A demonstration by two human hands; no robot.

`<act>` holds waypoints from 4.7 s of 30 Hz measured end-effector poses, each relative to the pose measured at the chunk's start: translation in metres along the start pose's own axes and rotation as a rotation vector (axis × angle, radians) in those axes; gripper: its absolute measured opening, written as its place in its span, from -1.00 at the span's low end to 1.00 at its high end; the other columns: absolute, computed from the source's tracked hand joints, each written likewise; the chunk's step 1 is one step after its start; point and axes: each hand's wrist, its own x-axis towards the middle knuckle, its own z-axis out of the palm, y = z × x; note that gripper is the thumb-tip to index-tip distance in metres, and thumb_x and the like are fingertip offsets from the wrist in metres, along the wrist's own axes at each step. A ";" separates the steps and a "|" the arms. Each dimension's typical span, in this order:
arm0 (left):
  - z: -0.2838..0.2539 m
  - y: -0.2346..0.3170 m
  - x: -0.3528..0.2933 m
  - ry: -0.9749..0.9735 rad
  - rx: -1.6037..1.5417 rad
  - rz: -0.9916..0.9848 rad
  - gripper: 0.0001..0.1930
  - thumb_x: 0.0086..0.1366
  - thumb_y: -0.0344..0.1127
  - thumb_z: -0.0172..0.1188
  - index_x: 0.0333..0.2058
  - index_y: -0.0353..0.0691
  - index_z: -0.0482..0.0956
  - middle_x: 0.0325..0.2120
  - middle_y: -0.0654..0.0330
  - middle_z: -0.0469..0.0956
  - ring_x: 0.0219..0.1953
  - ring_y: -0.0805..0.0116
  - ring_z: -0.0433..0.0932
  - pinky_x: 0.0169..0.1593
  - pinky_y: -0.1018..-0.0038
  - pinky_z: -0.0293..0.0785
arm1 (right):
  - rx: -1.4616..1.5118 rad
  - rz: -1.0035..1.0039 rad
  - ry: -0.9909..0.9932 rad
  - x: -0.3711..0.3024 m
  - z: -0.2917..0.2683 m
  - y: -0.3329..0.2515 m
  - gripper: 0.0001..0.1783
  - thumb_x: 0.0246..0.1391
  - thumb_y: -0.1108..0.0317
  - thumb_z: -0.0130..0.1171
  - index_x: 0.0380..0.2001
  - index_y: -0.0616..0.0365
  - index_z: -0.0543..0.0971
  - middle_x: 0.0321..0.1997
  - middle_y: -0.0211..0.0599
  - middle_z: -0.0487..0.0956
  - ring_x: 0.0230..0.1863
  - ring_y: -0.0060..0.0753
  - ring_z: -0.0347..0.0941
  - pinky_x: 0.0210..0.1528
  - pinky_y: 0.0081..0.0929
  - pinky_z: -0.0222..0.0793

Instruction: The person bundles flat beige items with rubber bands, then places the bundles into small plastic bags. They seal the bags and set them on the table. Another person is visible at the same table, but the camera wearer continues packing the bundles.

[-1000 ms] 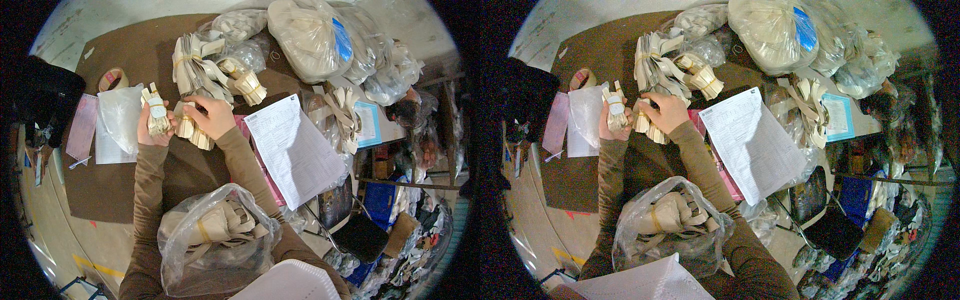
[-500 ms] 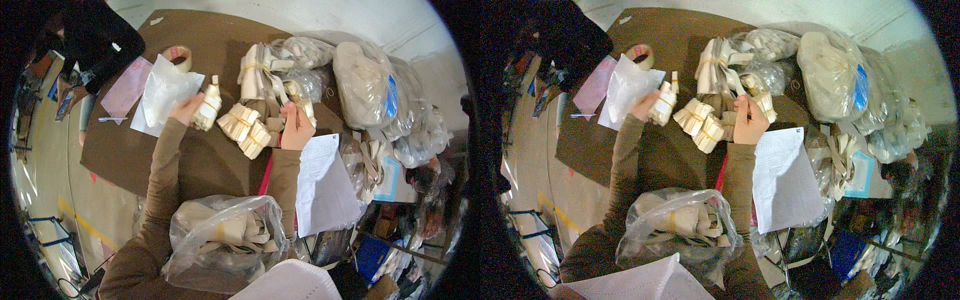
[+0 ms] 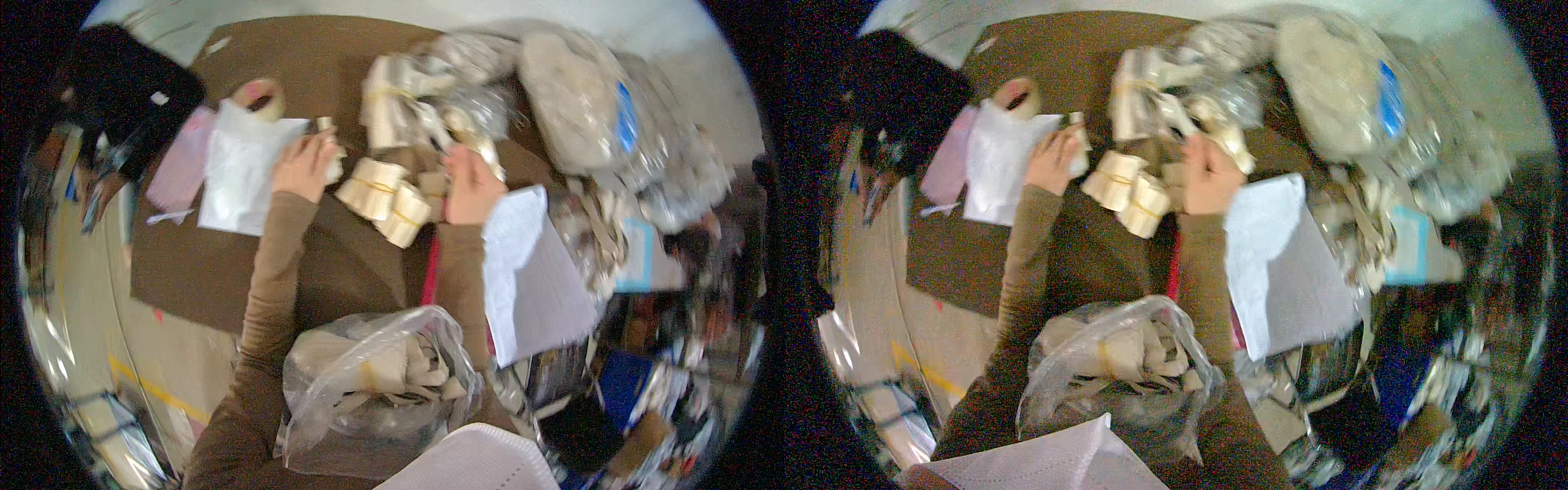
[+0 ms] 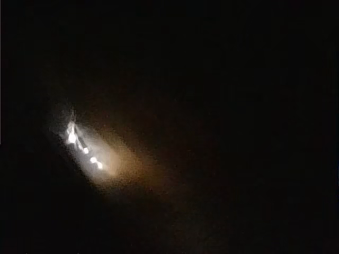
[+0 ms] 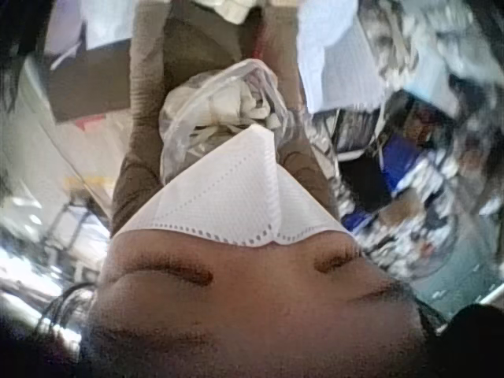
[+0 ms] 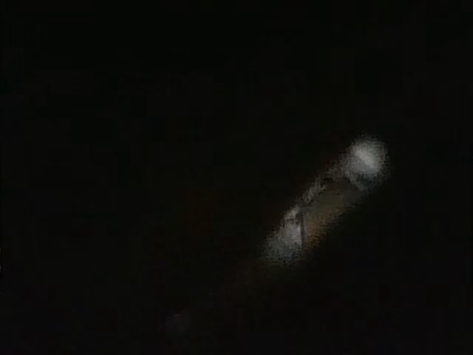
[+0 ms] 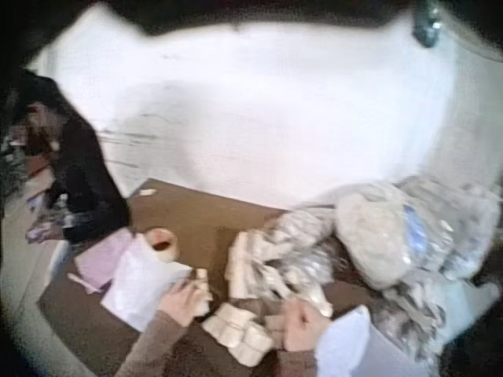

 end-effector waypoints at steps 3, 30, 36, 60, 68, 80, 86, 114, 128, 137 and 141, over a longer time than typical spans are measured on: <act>0.001 -0.003 0.005 -0.089 -0.034 -0.109 -0.63 0.39 0.00 -0.16 -0.06 0.03 0.56 -0.20 0.10 0.52 -0.19 0.01 0.47 -0.08 0.16 0.39 | -0.229 -0.211 -0.056 -0.002 0.010 -0.004 -0.81 0.09 0.31 0.19 -0.43 0.22 0.64 -0.57 -0.26 0.60 -0.58 -0.46 0.49 -0.48 -0.49 0.37; -0.039 -0.006 -0.009 0.389 -0.868 -0.397 -0.80 0.14 -0.48 0.29 -0.22 -0.35 0.59 -0.25 0.17 0.54 -0.23 0.44 0.55 -0.09 0.54 0.48 | -0.117 0.188 -0.176 0.019 -0.031 -0.013 -0.69 0.14 0.20 0.13 -0.33 0.27 0.63 -0.46 -0.23 0.64 -0.44 -0.45 0.53 -0.34 -0.49 0.43; -0.038 -0.004 -0.008 0.413 -1.589 -0.457 -0.70 0.27 -0.50 0.11 -0.01 -0.34 0.44 -0.14 0.16 0.44 -0.18 0.33 0.53 0.02 0.36 0.48 | -0.740 0.140 -0.654 0.009 -0.027 -0.014 -0.43 -0.04 -0.18 0.16 -0.12 0.02 0.58 -0.31 -0.05 0.63 -0.28 0.01 0.57 -0.23 -0.18 0.45; -0.027 0.002 -0.014 0.140 -1.766 -0.529 -0.75 0.35 -0.35 0.01 -0.02 -0.23 0.37 -0.28 0.17 0.48 -0.18 0.34 0.50 -0.02 0.32 0.49 | 0.520 0.129 -0.285 0.018 -0.020 -0.007 -0.62 -0.04 0.56 0.26 -0.12 0.22 0.42 -0.18 -0.39 0.48 -0.17 -0.56 0.39 -0.11 -0.60 0.30; -0.028 0.004 -0.015 0.105 -1.770 -0.532 -0.74 0.36 -0.32 0.01 -0.02 -0.25 0.37 -0.29 0.15 0.50 -0.19 0.31 0.51 -0.03 0.33 0.48 | 0.473 0.169 -0.356 0.014 -0.022 -0.020 -0.75 0.01 0.50 0.20 -0.19 0.23 0.51 -0.16 -0.34 0.51 -0.10 -0.41 0.42 0.00 -0.47 0.30; -0.029 0.020 -0.016 -0.019 -1.659 -0.396 -0.68 0.35 -0.35 0.03 0.01 -0.40 0.40 -0.23 -0.03 0.58 -0.20 0.24 0.60 -0.08 0.37 0.53 | -0.979 -0.266 -0.090 0.025 0.019 0.006 -0.49 -0.04 0.25 0.21 0.06 -0.14 0.48 -0.04 -0.49 0.57 -0.13 -0.22 0.40 -0.06 -0.24 0.22; -0.029 0.035 -0.017 -0.031 -1.422 -0.396 -0.71 0.23 -0.49 0.18 -0.07 -0.43 0.45 -0.28 0.01 0.62 -0.29 0.37 0.61 -0.19 0.50 0.57 | -1.143 -0.185 -0.101 0.028 0.021 0.016 -0.49 -0.08 0.13 0.26 0.02 -0.13 0.50 -0.07 -0.44 0.54 -0.10 -0.20 0.42 -0.07 -0.22 0.23; -0.090 0.055 -0.019 0.286 -0.355 0.132 -0.23 0.09 0.04 0.27 0.20 -0.26 0.29 0.32 -0.20 -0.05 0.39 -0.09 -0.15 0.36 0.04 -0.30 | 0.517 0.252 -0.377 -0.034 0.042 -0.032 -0.58 -0.03 0.50 0.29 -0.05 0.26 0.46 -0.09 -0.28 0.54 -0.14 -0.52 0.46 -0.08 -0.50 0.39; -0.206 -0.222 -0.204 0.745 0.285 -0.903 -0.52 0.25 -0.11 0.18 0.04 -0.28 0.38 -0.12 -0.03 0.53 -0.08 0.03 0.52 0.00 0.32 0.41 | 0.493 0.203 -0.266 -0.008 0.010 -0.043 -0.61 0.02 0.38 0.29 -0.08 0.26 0.49 -0.16 -0.37 0.55 -0.18 -0.54 0.41 -0.05 -0.52 0.31; -0.147 -0.086 -0.206 -0.148 -1.360 -0.352 -0.12 0.13 -0.48 0.25 0.32 -0.25 -0.14 0.22 0.14 0.16 0.22 0.28 0.21 0.22 0.33 0.22 | 0.100 0.184 -0.238 -0.066 -0.061 -0.027 -0.68 0.11 0.32 0.21 -0.13 0.31 0.50 -0.21 -0.32 0.57 -0.21 -0.54 0.44 -0.10 -0.55 0.34; -0.124 -0.011 -0.188 -0.358 -0.517 0.111 0.35 -0.15 -0.32 0.51 0.33 -0.19 -0.51 0.34 -0.11 -0.24 0.38 -0.01 -0.15 0.30 0.18 0.05 | 0.259 0.237 -0.230 -0.062 -0.074 -0.046 -0.70 0.16 0.30 0.16 -0.12 0.29 0.53 -0.24 -0.35 0.58 -0.22 -0.58 0.44 -0.14 -0.59 0.33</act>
